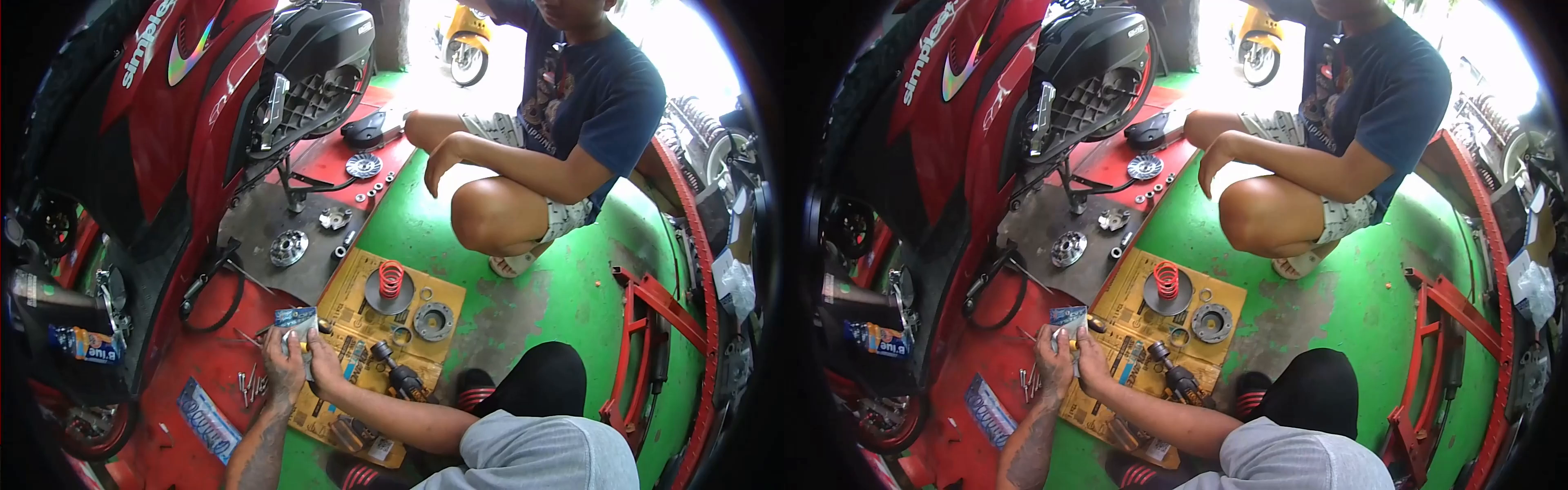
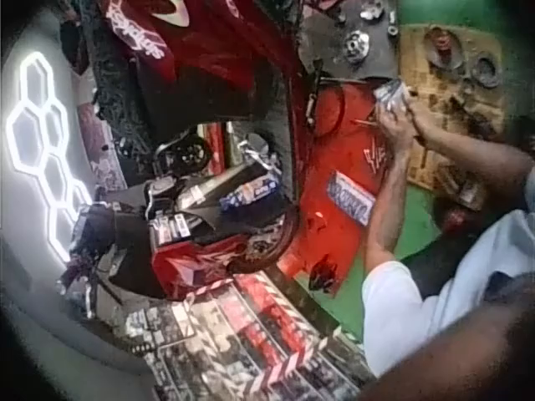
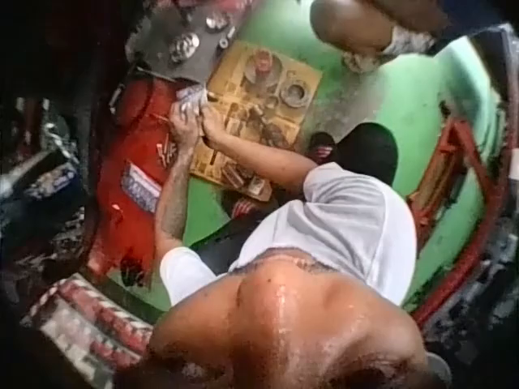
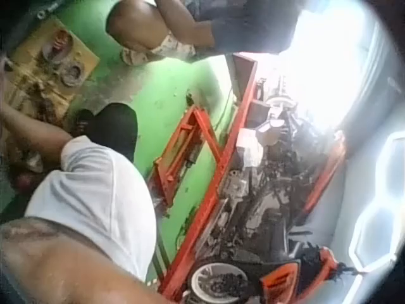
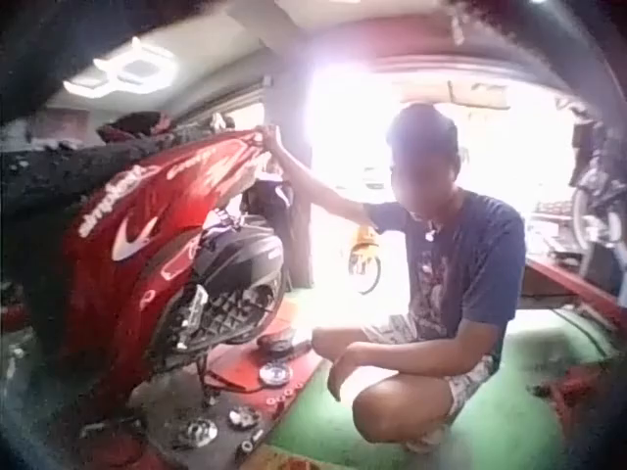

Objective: Repairing and assembling motorcycle transmission components including the clutch assembly and drive belt.

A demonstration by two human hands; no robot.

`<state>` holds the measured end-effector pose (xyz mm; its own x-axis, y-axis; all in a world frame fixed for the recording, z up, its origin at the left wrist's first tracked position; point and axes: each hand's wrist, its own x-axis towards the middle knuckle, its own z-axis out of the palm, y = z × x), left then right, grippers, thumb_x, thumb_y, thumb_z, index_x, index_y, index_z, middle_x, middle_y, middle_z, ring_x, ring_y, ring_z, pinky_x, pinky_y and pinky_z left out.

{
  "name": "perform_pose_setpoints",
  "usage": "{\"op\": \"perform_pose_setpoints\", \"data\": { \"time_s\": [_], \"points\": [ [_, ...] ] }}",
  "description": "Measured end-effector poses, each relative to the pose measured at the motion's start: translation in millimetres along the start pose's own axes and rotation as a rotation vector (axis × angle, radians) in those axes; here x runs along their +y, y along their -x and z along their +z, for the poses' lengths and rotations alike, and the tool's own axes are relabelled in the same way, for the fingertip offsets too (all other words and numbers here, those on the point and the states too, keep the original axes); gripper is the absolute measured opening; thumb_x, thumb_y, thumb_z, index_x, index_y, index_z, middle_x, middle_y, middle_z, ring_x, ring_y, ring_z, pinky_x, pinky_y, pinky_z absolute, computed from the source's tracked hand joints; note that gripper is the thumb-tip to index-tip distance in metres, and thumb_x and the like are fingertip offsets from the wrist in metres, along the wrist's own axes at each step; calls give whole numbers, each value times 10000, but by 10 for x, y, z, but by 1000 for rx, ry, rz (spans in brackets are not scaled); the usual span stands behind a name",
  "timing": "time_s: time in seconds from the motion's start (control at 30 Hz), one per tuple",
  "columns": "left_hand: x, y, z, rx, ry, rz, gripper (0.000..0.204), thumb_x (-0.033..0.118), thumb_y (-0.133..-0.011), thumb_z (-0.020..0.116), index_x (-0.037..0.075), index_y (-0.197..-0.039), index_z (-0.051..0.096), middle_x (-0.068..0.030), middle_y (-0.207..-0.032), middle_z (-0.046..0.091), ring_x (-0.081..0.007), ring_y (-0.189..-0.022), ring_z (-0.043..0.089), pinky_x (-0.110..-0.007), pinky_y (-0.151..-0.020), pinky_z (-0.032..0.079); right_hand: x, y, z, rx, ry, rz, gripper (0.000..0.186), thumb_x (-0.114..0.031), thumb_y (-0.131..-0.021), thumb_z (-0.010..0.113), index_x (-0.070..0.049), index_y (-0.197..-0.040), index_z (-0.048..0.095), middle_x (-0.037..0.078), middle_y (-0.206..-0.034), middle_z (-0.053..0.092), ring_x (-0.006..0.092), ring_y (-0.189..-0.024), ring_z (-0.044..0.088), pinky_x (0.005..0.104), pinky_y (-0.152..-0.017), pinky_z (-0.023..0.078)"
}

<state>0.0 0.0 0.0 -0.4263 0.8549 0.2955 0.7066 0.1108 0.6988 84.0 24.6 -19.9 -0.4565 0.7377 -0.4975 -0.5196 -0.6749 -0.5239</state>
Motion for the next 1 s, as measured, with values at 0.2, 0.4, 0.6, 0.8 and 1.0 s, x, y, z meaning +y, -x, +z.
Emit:
{"op": "perform_pose_setpoints", "data": {
  "time_s": [0.2, 0.4, 0.6, 0.8, 1.0],
  "points": [
    [19, 74, 32, 114, 128, -33, 195, 164, -1020, 542, -13, -944, 574, -121, -850, 596, -231, -803, 587, -377, -740, 475, 75, 12, -45, -55, -35, -106, 493, -434, -1099, 434, -11, -1287, 603, 86, -1189, 660, 184, -1074, 603, 335, -974, 472],
    [69, 85, -14, 180, 210, -107, 226, 191, -1046, 525, -8, -953, 576, -87, -857, 590, -179, -802, 561, -342, -744, 471, -27, 75, 0, -38, 40, -84, 533, -462, -1088, 450, -3, -1319, 591, 101, -1227, 651, 201, -1126, 596, 349, -998, 467],
    [80, 59, -2, 247, 403, -194, 202, 147, -1057, 475, -12, -975, 569, -73, -858, 573, -157, -828, 541, -347, -730, 459, -41, -104, -43, 63, 202, -88, 600, -483, -1084, 425, 47, -1319, 579, 161, -1277, 643, 236, -1146, 606, 355, -1019, 462],
    [38, 51, -106, 284, 548, -294, 227, 187, -1073, 491, 3, -963, 563, -32, -864, 569, -108, -787, 523, -291, -715, 460, -92, -12, -14, -101, -164, -20, 516, -416, -1092, 450, 15, -1369, 511, 142, -1237, 653, 242, -1082, 675, 384, -949, 559],
    [38, -52, -189, 255, 665, -338, 222, 200, -1048, 566, -11, -983, 588, -55, -875, 614, -161, -783, 587, -326, -743, 502, -135, -19, 6, -89, -132, 40, 478, -395, -1101, 437, -4, -1363, 521, 129, -1219, 655, 223, -1073, 673, 371, -942, 556]
  ]
}}
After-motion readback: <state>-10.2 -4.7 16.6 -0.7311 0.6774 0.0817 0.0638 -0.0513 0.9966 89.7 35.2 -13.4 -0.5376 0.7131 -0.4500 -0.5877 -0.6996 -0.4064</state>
